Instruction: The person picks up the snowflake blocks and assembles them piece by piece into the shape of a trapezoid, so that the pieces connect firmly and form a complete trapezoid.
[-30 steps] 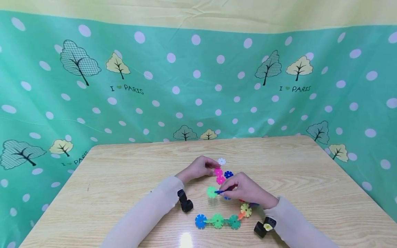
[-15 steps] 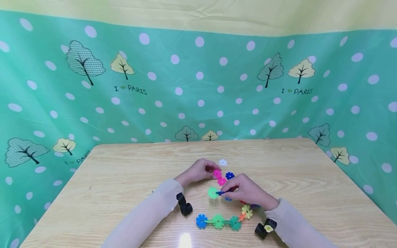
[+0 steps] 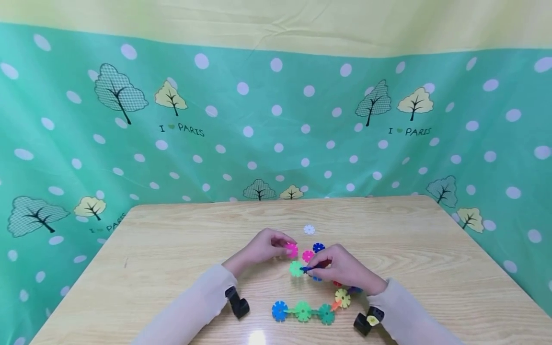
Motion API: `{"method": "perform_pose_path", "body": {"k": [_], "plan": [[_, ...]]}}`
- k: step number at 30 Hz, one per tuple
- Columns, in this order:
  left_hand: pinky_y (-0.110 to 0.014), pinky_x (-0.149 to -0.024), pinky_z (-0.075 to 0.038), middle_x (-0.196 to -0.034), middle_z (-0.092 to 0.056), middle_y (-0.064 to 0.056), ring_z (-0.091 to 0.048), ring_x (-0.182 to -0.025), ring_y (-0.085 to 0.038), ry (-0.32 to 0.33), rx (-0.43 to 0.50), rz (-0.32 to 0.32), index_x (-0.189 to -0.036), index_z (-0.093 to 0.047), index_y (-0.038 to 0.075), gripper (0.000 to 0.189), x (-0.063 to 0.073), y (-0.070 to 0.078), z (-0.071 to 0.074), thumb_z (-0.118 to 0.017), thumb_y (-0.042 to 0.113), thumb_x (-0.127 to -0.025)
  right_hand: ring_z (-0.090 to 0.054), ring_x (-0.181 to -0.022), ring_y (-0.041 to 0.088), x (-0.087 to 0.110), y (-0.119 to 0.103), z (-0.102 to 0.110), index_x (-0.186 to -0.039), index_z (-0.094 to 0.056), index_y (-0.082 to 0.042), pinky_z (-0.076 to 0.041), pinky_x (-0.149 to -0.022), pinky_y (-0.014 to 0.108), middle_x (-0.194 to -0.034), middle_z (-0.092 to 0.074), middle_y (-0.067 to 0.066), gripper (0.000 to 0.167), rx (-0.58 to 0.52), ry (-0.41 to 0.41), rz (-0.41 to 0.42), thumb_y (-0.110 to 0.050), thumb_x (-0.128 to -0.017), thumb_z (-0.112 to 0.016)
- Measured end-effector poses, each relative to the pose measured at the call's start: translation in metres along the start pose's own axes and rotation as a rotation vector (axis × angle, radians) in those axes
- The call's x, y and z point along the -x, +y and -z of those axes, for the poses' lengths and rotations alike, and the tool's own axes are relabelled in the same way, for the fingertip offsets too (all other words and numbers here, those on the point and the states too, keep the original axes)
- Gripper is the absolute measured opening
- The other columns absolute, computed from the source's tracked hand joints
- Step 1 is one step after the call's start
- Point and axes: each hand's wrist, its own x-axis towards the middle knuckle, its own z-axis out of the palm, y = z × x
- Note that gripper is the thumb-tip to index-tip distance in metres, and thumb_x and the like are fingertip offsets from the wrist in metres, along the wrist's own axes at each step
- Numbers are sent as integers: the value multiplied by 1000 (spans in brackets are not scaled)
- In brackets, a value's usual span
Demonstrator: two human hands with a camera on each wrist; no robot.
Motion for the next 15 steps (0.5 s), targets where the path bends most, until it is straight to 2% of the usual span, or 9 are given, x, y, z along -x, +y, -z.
{"method": "perform_pose_path", "body": {"k": [4, 8, 15], "plan": [[-22, -59, -50, -92, -69, -8, -59, -71, -11, 48, 65, -29, -109, -69, 4, 25, 18, 4, 1, -69, 8, -84, -53, -63, 3, 0, 1, -1, -88, -74, -3, -50, -57, 22, -82, -71, 5, 9, 1, 2, -14, -10, -85, -69], [-22, -69, -52, -97, -70, -11, -62, -79, -12, 83, 110, -31, -109, -67, 1, 25, 33, 11, 0, -67, 7, -85, -58, -67, 3, 0, -1, -1, -90, -75, -8, -53, -63, 23, -84, -72, 1, 10, 6, 18, -23, -15, -85, -70], [-25, -71, -55, -97, -71, -9, -65, -84, -21, 124, 126, -11, -107, -69, 2, 23, 46, 17, -1, -68, 10, -86, -62, -73, 5, -1, -2, 0, -92, -75, -9, -55, -68, 25, -87, -72, -1, 14, 8, 45, -3, -21, -86, -69]]}}
